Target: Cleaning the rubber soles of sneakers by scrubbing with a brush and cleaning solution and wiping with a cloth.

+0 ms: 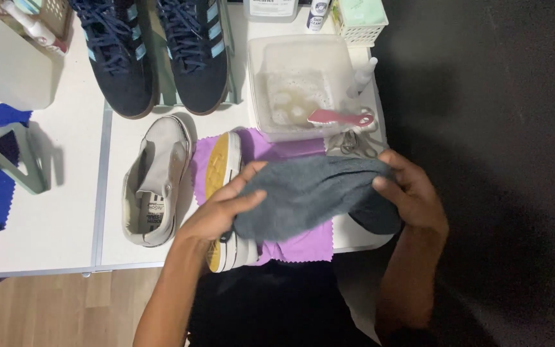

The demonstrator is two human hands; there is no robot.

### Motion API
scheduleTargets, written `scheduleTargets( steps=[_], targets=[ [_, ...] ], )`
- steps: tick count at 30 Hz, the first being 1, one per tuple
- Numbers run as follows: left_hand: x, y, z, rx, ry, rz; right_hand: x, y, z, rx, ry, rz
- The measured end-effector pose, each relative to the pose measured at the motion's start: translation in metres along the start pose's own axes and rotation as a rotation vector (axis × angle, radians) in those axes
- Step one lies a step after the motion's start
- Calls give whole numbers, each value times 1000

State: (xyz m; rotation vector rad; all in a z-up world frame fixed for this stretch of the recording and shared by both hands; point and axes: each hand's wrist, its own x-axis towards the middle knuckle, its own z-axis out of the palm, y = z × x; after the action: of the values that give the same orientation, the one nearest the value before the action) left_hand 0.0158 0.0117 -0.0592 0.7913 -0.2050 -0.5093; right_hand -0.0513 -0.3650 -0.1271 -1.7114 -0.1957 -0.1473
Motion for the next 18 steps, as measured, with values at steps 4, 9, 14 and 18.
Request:
scheduleTargets(
  steps=[4, 9, 14, 18],
  targets=[
    [-7, -11, -2, -216, -48, 41, 8, 2, 36, 339, 150, 176],
    [12, -98, -142, -117, 156, 505, 6, -39, 90, 710, -130, 259],
    [-24, 32, 41, -151, 165, -143, -19, -54, 73, 489, -1, 149],
    [-25, 51, 26, 123, 42, -333, -23, -85, 52, 64, 192, 178]
  ],
)
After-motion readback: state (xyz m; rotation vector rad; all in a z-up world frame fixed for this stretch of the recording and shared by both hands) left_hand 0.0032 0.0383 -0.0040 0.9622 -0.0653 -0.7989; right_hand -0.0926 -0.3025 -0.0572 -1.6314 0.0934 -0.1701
